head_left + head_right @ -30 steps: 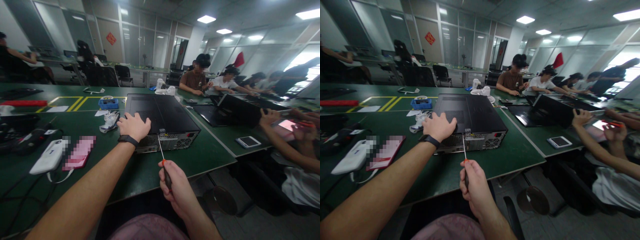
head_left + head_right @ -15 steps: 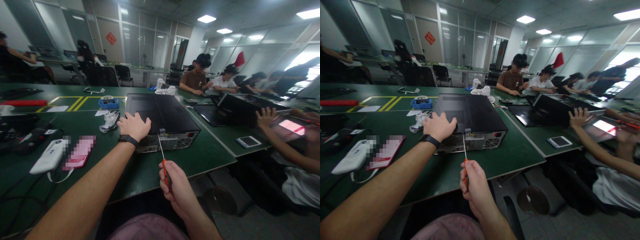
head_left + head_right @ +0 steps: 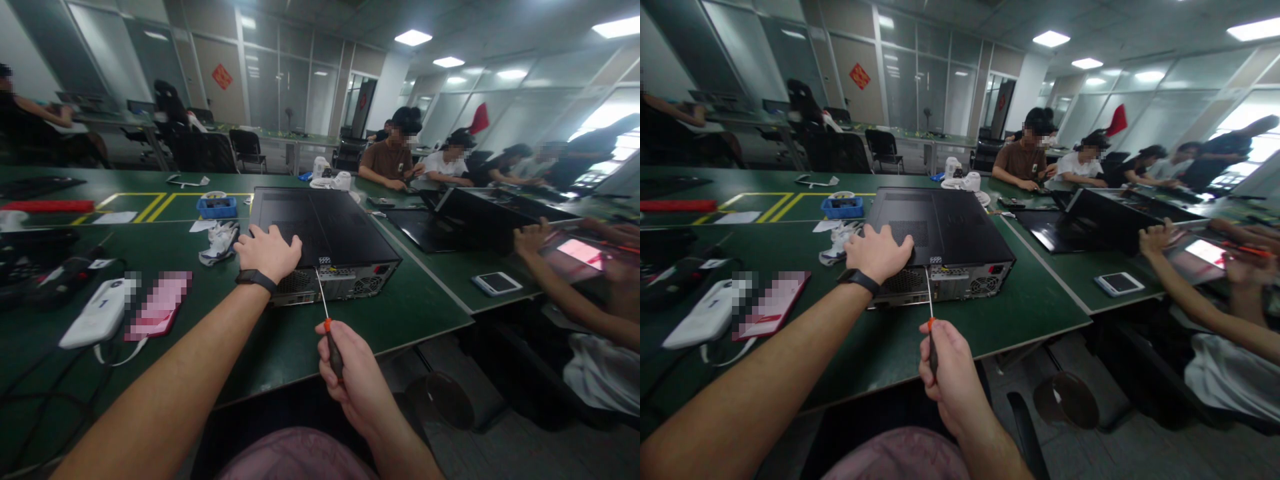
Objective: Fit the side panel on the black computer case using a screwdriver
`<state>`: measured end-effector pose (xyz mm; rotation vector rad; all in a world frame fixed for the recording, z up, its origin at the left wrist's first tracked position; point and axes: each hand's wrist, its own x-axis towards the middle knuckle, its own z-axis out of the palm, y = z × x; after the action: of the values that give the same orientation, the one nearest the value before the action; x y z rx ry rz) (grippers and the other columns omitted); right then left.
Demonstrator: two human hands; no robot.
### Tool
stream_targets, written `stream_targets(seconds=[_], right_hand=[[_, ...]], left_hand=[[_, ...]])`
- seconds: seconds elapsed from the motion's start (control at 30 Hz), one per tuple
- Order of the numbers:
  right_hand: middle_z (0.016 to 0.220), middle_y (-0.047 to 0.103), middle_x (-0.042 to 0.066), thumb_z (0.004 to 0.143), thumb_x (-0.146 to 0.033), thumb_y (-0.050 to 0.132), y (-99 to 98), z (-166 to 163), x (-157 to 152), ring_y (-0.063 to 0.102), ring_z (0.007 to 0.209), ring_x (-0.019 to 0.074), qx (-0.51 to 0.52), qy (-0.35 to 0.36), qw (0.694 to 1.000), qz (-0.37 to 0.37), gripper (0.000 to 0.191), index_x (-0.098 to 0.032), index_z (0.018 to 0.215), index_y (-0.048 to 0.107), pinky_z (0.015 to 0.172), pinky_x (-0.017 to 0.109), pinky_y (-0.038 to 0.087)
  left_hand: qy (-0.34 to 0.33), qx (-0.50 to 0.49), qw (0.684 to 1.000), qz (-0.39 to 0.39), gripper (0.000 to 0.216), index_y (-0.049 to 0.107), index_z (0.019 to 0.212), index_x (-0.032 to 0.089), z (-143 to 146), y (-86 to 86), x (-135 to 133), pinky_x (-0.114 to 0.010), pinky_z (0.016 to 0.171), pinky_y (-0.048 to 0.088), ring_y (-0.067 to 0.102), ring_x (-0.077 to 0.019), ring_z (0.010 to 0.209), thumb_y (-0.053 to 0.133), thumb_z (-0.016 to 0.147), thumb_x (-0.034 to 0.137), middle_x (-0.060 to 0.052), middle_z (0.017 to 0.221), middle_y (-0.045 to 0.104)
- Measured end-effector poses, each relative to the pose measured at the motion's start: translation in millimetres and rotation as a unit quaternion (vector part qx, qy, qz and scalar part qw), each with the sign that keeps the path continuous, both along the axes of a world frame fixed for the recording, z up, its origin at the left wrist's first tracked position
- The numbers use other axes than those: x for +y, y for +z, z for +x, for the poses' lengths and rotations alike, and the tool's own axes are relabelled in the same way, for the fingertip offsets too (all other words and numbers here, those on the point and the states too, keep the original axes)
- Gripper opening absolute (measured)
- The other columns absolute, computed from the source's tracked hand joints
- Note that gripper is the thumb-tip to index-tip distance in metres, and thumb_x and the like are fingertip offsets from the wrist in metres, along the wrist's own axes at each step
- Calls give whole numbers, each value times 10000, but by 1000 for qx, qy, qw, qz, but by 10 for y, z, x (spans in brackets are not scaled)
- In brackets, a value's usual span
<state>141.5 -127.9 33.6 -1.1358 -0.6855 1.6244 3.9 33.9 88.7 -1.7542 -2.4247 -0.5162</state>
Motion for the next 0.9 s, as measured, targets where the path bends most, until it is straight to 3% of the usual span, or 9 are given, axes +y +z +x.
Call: stream_targets(seconds=[0.23, 0.47, 0.73, 0.9], right_hand=[[663, 536, -92, 826, -495, 734, -13, -1, 23, 319, 383, 17, -7, -8, 1000, -1, 365, -228, 893, 495, 321, 125, 75], [679, 545, -61, 836, -559, 691, -5, 16, 3, 342, 391, 15, 2, -4, 1000, -5, 409, -188, 987, 609, 330, 127, 89], [646, 527, -93, 813, -511, 747, -30, 17, 29, 315, 378, 14, -7, -12, 1000, 3, 384, -228, 885, 497, 326, 119, 84], [672, 533, -72, 852, -537, 677, -27, 29, 10, 324, 392, 16, -6, 0, 1000, -2, 367, -199, 964, 583, 324, 129, 85]], left_hand=[[-3, -2, 1000, 3, 708, 663, 1266, 159, 1, 1, -9, -555, 908, 418, 563, -479, 1140, 361, 867, 660, -247, 1347, 580], [-4, -3, 1000, 1, 709, 661, 1266, 153, 0, 0, -8, -555, 908, 417, 562, -481, 1139, 358, 868, 656, -249, 1347, 579], [-4, -2, 1000, -1, 722, 656, 1274, 153, -2, 1, -12, -555, 912, 413, 557, -479, 1148, 350, 868, 666, -253, 1370, 567], [-4, -1, 1000, -1, 717, 658, 1271, 154, -1, -4, -11, -555, 916, 411, 560, -478, 1143, 352, 869, 662, -250, 1359, 574]])
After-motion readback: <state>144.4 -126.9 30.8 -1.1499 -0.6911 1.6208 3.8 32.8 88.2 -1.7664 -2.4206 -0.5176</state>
